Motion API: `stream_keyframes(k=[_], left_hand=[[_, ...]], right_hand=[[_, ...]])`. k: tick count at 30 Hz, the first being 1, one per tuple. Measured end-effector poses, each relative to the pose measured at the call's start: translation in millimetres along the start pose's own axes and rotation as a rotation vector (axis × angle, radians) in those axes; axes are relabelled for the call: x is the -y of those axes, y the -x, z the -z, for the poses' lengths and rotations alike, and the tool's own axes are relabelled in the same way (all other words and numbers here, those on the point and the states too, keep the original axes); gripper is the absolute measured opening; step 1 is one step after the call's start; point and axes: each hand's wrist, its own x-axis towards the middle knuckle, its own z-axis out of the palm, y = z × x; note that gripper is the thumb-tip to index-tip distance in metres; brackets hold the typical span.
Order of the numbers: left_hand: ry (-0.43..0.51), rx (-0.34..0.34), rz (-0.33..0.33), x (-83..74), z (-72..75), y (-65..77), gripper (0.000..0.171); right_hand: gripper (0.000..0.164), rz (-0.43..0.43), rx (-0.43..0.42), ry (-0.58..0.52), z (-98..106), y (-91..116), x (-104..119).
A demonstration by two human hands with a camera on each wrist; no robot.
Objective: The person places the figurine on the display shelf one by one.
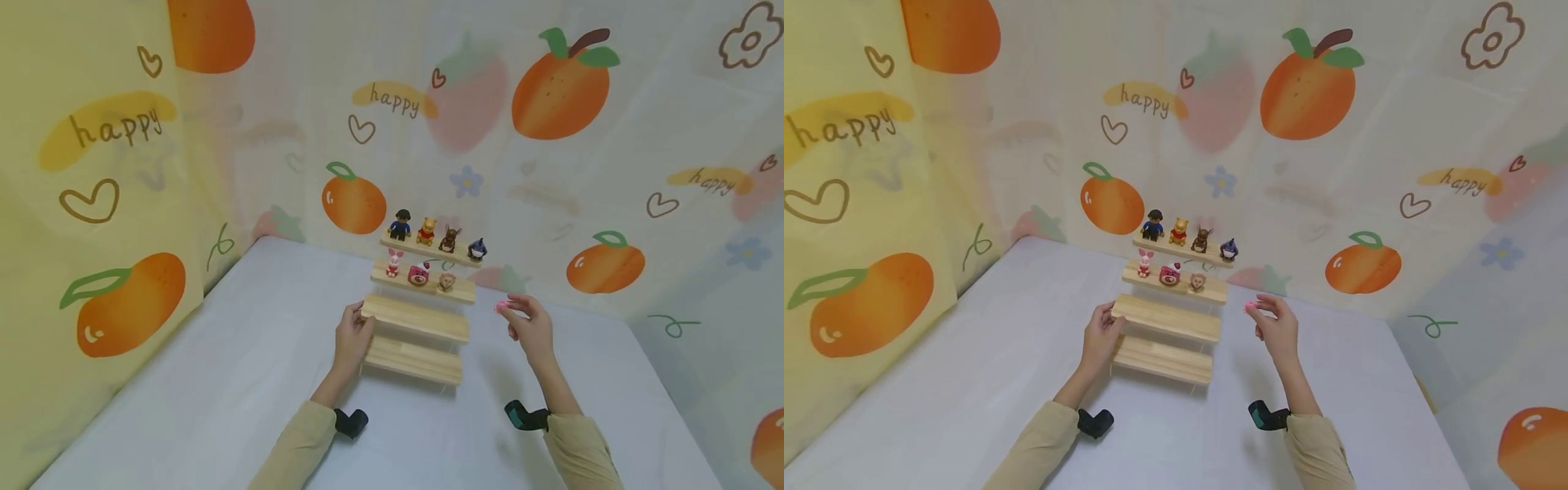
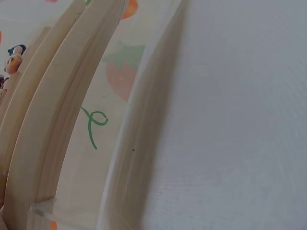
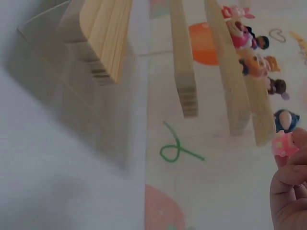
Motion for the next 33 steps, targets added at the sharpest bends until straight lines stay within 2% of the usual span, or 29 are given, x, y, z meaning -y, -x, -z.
stream_keyframes(k=[5,9,10,14,16,20,24,28,33], left_hand=[[-0.018,0.012,0.020,0.5,1.7,2.4,0.037],[-0.027,0.012,0.015,-0.3,3.9,3.6,0.038],[-0.029,0.015,0.019,0.3,4.4,3.6,0.038],[-0.030,0.012,0.024,19.4,3.9,0.5,0.038],[-0.028,0.004,0.028,30.8,2.5,-2.3,0.038],[-0.021,-0.004,0.010,40.5,0.2,-5.8,0.038],[-0.029,0.003,0.017,41.7,0.0,-4.5,0.039],[0.055,0.241,0.029,39.3,-61.0,9.8,0.038],[0.152,0.499,0.033,29.1,-131.4,41.0,0.038]], right_hand=[[0.034,-0.010,0.044,-0.071,-33,-15,13],[0.029,0.021,0.080,-0.127,-51,-22,11],[0.028,-0.009,0.077,-0.111,-54,-17,30],[0.026,-0.135,0.085,-0.095,-65,10,124],[0.028,-0.195,0.052,-0.075,-71,22,167],[0.034,-0.199,-0.001,-0.170,-81,22,163],[0.033,-0.242,-0.070,-0.222,-88,28,159],[0.031,-0.282,-0.337,-0.156,-14,75,158],[0.035,-0.308,-0.589,-0.040,64,143,172]])
